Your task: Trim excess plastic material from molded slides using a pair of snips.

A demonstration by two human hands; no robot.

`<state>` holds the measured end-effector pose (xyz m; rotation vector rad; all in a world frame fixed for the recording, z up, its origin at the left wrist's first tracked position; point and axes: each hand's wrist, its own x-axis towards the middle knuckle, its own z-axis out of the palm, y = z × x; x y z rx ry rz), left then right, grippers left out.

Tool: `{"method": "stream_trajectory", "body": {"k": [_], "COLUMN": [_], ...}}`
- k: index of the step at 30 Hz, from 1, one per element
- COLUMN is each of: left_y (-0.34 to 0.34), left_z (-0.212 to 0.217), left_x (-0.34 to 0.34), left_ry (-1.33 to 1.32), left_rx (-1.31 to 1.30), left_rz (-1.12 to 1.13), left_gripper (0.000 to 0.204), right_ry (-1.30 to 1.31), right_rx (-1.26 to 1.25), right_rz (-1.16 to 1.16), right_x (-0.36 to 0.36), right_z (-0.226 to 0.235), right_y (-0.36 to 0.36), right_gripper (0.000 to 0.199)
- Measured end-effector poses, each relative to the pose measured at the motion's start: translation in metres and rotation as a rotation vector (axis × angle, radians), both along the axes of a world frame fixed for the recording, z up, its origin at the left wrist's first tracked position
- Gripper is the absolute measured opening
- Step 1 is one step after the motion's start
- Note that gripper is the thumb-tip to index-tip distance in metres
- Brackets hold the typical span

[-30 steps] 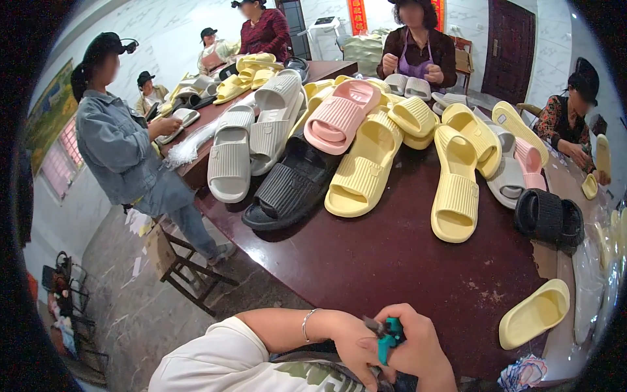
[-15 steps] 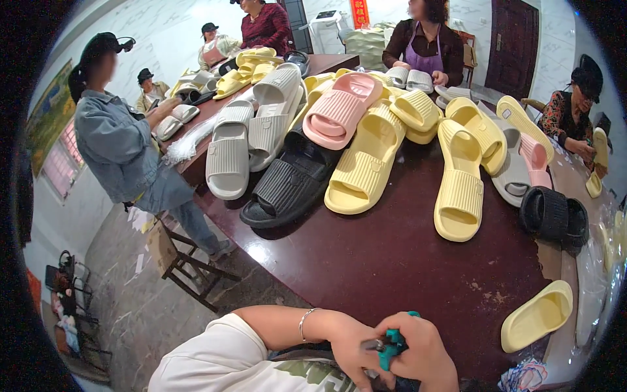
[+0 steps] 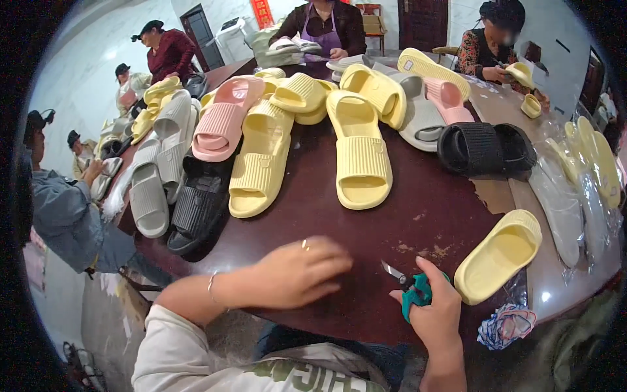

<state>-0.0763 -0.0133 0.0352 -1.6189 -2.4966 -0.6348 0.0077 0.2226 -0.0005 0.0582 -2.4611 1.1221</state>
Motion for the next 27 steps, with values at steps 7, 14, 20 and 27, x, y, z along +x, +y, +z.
{"method": "stream_trajectory", "body": {"k": [7, 14, 20, 27], "left_y": [0.048, 0.041, -0.003, -0.050], "left_z": [-0.014, -0.012, -0.013, -0.011], "left_x": [-0.082, -0.070, -0.020, 0.033], "left_ry": [0.288, 0.151, 0.141, 0.209], "left_rx": [-0.234, -0.282, -0.222, -0.182], "left_rz": [0.274, 0.305, 0.150, 0.136], "left_gripper": [0.056, 0.051, 0.043, 0.034], "right_ry": [-0.090, -0.138, -0.061, -0.046], "right_rx": [-0.144, -0.148, -0.130, -0.080], "right_rz": [0.097, 0.061, 0.009, 0.017], "right_x": [0.004, 0.004, 0.010, 0.001], "right_z": [-0.007, -0.008, -0.009, -0.013], "right_y": [0.005, 0.004, 0.008, 0.012], "right_gripper": [0.060, 0.060, 0.062, 0.062]}}
